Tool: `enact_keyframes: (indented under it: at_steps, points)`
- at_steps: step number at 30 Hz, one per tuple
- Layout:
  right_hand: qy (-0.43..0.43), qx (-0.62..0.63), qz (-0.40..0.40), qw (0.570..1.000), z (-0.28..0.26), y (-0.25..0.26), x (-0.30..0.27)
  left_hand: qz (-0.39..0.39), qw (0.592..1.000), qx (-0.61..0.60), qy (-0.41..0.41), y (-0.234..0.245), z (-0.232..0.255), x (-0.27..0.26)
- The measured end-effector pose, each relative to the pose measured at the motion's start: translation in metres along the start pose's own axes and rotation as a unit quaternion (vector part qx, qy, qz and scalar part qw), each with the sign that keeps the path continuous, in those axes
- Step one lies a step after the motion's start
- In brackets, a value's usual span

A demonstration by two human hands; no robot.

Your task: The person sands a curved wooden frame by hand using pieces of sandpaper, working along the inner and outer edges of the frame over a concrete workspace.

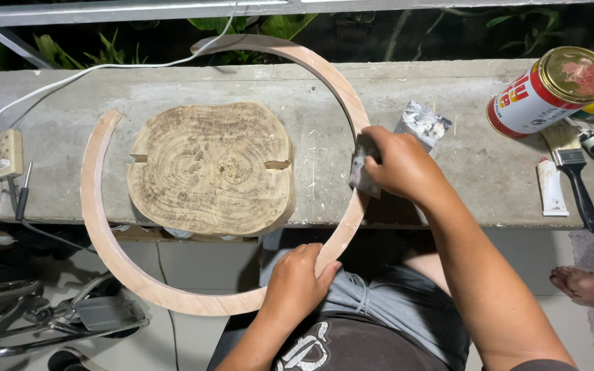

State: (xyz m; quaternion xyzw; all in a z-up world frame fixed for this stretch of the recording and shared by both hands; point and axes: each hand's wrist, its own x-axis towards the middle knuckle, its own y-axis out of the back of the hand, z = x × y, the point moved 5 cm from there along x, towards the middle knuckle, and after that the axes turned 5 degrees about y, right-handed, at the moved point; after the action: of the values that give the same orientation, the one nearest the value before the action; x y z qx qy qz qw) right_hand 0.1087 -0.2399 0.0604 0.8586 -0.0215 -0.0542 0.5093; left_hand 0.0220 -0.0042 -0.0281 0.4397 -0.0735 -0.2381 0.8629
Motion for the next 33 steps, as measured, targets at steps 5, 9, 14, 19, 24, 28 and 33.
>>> enact_keyframes:
  at_steps: [5,9,14,19,24,28,33]
  points:
    - [-0.029,0.005,-0.085,0.996,0.009,-0.010,0.009,0.008,1.000,0.007,-0.007,-0.005,-0.002,0.002]
    - [0.008,0.026,-0.130,0.991,0.019,-0.025,0.010,0.000,1.000,0.007,-0.003,-0.005,-0.002,0.003]
    - [-0.018,0.051,-0.093,0.994,0.018,-0.022,-0.003,0.013,1.000,0.009,-0.015,-0.008,-0.004,0.005]
    - [0.017,0.108,-0.100,0.989,0.029,-0.038,-0.013,0.025,0.999,0.012,-0.020,-0.005,0.000,0.006]
    - [0.058,0.099,-0.082,0.990,0.013,-0.056,-0.027,0.011,1.000,0.016,-0.017,0.000,0.004,0.006]
    - [-0.017,0.071,0.027,0.997,0.029,-0.033,-0.028,0.010,1.000,0.018,-0.007,0.001,0.005,0.005]
    - [0.101,0.183,-0.013,0.978,0.036,-0.053,-0.035,0.001,0.999,0.041,-0.001,0.004,0.007,0.005]
